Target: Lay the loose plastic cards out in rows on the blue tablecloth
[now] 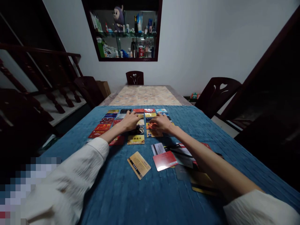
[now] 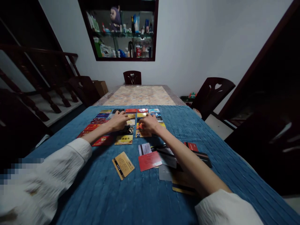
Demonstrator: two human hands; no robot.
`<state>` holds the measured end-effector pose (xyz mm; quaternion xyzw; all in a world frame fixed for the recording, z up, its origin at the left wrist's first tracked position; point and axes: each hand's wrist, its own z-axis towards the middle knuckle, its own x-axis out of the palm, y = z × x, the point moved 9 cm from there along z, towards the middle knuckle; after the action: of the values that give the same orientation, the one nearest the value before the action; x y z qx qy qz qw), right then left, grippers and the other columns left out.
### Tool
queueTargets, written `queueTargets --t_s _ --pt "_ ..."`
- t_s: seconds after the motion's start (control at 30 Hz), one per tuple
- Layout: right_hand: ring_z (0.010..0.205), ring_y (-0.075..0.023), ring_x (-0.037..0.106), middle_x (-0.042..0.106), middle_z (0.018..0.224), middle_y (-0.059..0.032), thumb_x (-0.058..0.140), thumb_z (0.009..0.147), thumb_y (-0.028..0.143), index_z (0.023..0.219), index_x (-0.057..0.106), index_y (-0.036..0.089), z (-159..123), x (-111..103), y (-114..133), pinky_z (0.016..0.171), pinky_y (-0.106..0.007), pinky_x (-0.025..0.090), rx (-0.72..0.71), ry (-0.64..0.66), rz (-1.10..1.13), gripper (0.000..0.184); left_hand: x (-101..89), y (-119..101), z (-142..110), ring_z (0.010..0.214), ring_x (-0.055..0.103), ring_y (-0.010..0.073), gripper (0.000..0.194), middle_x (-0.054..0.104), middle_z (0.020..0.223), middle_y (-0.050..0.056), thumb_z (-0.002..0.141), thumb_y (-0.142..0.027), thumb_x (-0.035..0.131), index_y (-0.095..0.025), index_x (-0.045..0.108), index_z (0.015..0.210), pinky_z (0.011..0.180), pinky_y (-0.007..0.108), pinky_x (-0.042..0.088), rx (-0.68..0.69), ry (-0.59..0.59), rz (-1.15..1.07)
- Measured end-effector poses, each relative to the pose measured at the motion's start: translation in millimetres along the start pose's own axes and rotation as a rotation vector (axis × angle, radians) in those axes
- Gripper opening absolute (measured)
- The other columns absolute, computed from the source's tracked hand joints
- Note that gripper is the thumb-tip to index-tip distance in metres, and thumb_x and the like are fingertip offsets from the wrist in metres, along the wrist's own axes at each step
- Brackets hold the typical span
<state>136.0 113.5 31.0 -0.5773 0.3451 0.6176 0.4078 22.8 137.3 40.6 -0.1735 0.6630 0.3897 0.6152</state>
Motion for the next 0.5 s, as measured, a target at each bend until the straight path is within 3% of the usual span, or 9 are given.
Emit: queueTargets --t_s 0.23,0.5 --pt "0.115 -0.0276 0.046 0.069 0.117 -0.0082 0.053 0.092 0.024 0.114 0.069 0.025 -55 -5 -8 0.087 -0.039 0.031 0.019 -0.059 -0.006 0.028 -28.0 -65 -7 0.116 0.046 0.0331 0.02 0.069 0.106 0.015 0.085 -0.012 0.052 -0.017 0.069 0.094 0.091 0.049 0.032 0.127 -0.063 -0.079" --pt "0.116 -0.0283 0.045 0.069 0.116 -0.0078 0.054 0.094 0.025 0.112 0.07 0.027 -116 1 4 0.09 -0.043 0.029 -0.032 -0.162 0.039 0.025 -42.5 -118 -31 0.113 0.049 0.0333 0.016 0.07 0.103 0.016 0.087 -0.017 0.054 -0.016 0.07 0.09 0.088 0.049 0.034 0.208 -0.081 -0.113"
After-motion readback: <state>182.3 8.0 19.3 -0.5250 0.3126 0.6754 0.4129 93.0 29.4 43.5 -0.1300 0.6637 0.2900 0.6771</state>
